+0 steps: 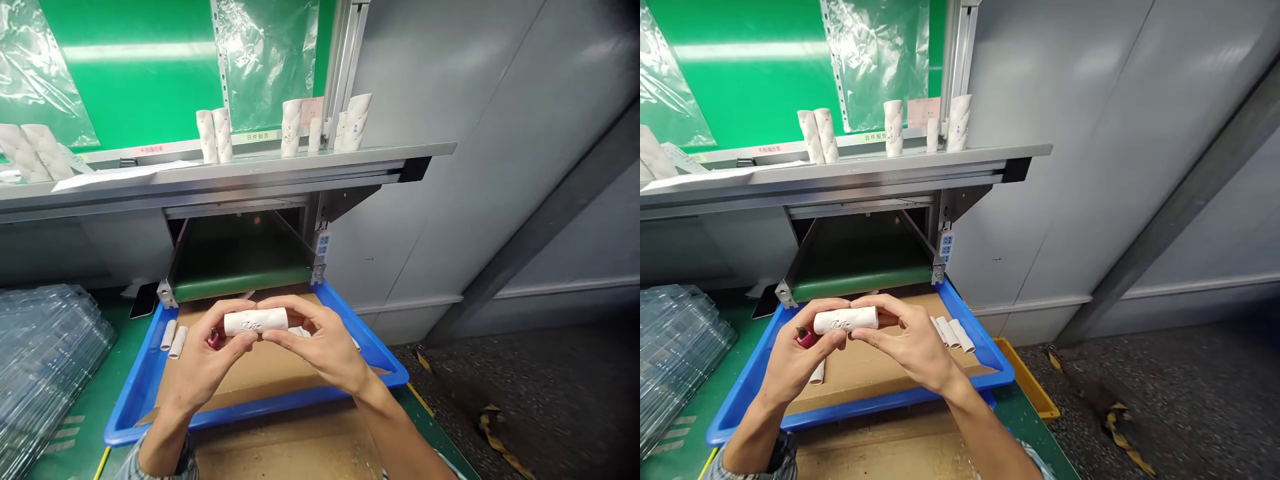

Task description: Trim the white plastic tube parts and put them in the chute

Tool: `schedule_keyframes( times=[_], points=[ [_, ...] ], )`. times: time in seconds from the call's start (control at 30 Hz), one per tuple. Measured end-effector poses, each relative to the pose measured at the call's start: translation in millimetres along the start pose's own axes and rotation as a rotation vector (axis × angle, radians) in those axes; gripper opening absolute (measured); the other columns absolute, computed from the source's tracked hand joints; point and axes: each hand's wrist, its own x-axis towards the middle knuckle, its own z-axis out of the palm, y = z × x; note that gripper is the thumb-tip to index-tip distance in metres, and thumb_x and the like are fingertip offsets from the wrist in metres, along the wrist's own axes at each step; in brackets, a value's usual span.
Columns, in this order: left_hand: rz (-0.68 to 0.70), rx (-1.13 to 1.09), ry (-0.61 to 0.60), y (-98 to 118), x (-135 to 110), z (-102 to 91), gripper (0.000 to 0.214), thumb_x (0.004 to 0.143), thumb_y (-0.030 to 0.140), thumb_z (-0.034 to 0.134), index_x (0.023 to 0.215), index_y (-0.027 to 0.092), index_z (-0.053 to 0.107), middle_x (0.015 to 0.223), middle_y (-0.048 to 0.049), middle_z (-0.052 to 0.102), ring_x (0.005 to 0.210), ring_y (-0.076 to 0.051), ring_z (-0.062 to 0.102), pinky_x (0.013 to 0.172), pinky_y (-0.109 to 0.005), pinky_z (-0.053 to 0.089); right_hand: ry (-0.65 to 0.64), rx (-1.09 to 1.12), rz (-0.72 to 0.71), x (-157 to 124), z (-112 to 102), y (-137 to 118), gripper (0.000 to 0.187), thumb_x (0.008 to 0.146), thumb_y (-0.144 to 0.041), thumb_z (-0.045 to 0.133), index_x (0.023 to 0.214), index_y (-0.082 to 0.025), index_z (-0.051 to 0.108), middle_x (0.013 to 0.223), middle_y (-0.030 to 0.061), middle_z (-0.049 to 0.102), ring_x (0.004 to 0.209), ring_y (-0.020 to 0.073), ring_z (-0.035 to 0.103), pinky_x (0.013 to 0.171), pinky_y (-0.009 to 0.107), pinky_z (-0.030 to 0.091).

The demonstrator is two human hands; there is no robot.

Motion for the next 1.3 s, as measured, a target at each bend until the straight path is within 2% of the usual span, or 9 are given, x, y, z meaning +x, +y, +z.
schedule_keyframes(
  times=[0.13,0.23,0.33,0.43,0.5,0.77,0.97,1.13,1.3],
  points=[
    [0.038,-0.009,0.011,-0.2,-3.6,-0.8,0.027,0.092,0.04,0.087,0.111,0.022,0.081,0.088,-0.0023,0.077,0.071,-0.014,0.072,0.064,-0.02,0.06,-0.03,0.028,-0.011,-2.9,5.2,1.4,0.034,0.091,-0.038,0.089,0.122,-0.03,0.08,0.112,0.0019,0.084,0.096,0.0209,0.082,0.095,0.034,0.067],
    [0.089,0.012,0.023,-0.1,-3.5,-0.3,0.026,0.094,0.039,0.086,0.113,0.022,0.081,0.099,-0.0047,0.081,0.076,-0.016,0.076,0.068,-0.022,0.063,-0.055,0.084,0.001,-5.1,4.9,-0.6,0.036,0.097,-0.036,0.082,0.131,-0.03,0.075,0.113,0.0026,0.083,0.092,0.0193,0.082,0.094,0.034,0.067],
    [0.183,0.087,0.058,-0.5,-3.4,-0.7,0.025,0.095,0.038,0.086,0.114,0.023,0.082,0.109,-0.0067,0.083,0.088,-0.019,0.08,0.076,-0.024,0.065,-0.098,0.083,-0.036,-5.5,2.4,-4.7,0.033,0.104,-0.042,0.07,0.133,-0.026,0.073,0.112,0.0061,0.082,0.095,0.0217,0.08,0.091,0.037,0.066],
    [0.276,0.144,0.049,-4.1,-4.7,-2.7,0.023,0.096,0.031,0.084,0.119,0.027,0.082,0.114,-0.005,0.084,0.094,-0.019,0.08,0.077,-0.022,0.064,-0.119,0.057,-0.085,-4.8,-0.3,-7.6,0.039,0.107,-0.048,0.062,0.134,-0.022,0.075,0.103,0.0076,0.082,0.092,0.023,0.078,0.085,0.037,0.063],
    [0.316,0.175,0.029,-7.6,-5.9,-4.3,0.027,0.097,0.026,0.083,0.124,0.029,0.08,0.115,-0.0041,0.084,0.092,-0.018,0.08,0.074,-0.02,0.062,-0.105,0.044,-0.09,-4.4,-1.2,-8.0,0.04,0.107,-0.049,0.061,0.132,-0.022,0.076,0.096,0.0067,0.081,0.089,0.0227,0.076,0.082,0.036,0.06],
    [0.424,0.253,-0.015,-11.6,-7.3,-5.4,0.034,0.098,0.019,0.082,0.13,0.029,0.077,0.106,-0.0019,0.082,0.079,-0.012,0.072,0.066,-0.018,0.054,-0.067,0.069,-0.108,-3.7,1.7,-5.1,0.033,0.105,-0.046,0.064,0.122,-0.023,0.08,0.101,0.0062,0.08,0.083,0.0202,0.074,0.078,0.034,0.061],
    [0.478,0.293,-0.045,-18.2,-11.5,-7.8,0.044,0.099,0.013,0.079,0.139,0.031,0.072,0.108,-0.0011,0.081,0.08,-0.012,0.07,0.061,-0.019,0.049,-0.039,0.077,-0.116,-4.1,4.1,-2.8,0.034,0.104,-0.047,0.064,0.121,-0.022,0.08,0.103,0.0074,0.08,0.078,0.0192,0.071,0.078,0.035,0.062],
    [0.477,0.335,-0.037,-19.8,-12.4,-8.7,0.042,0.1,0.016,0.079,0.138,0.03,0.072,0.108,-0.001,0.081,0.076,-0.011,0.068,0.061,-0.019,0.05,-0.02,0.068,-0.138,-4.1,5.3,-2.9,0.029,0.104,-0.032,0.059,0.12,-0.022,0.081,0.109,0.0072,0.08,0.074,0.0158,0.067,0.072,0.031,0.059],
    [0.523,0.37,0.014,-17.1,-10.8,-6.6,0.037,0.099,0.018,0.081,0.134,0.028,0.074,0.102,-0.0003,0.081,0.071,-0.01,0.066,0.062,-0.018,0.051,-0.044,0.063,-0.16,-5.4,4.5,-5.5,0.042,0.094,-0.018,0.052,0.126,-0.02,0.079,0.104,0.0056,0.079,0.075,0.0155,0.066,0.071,0.03,0.057]
  ],
)
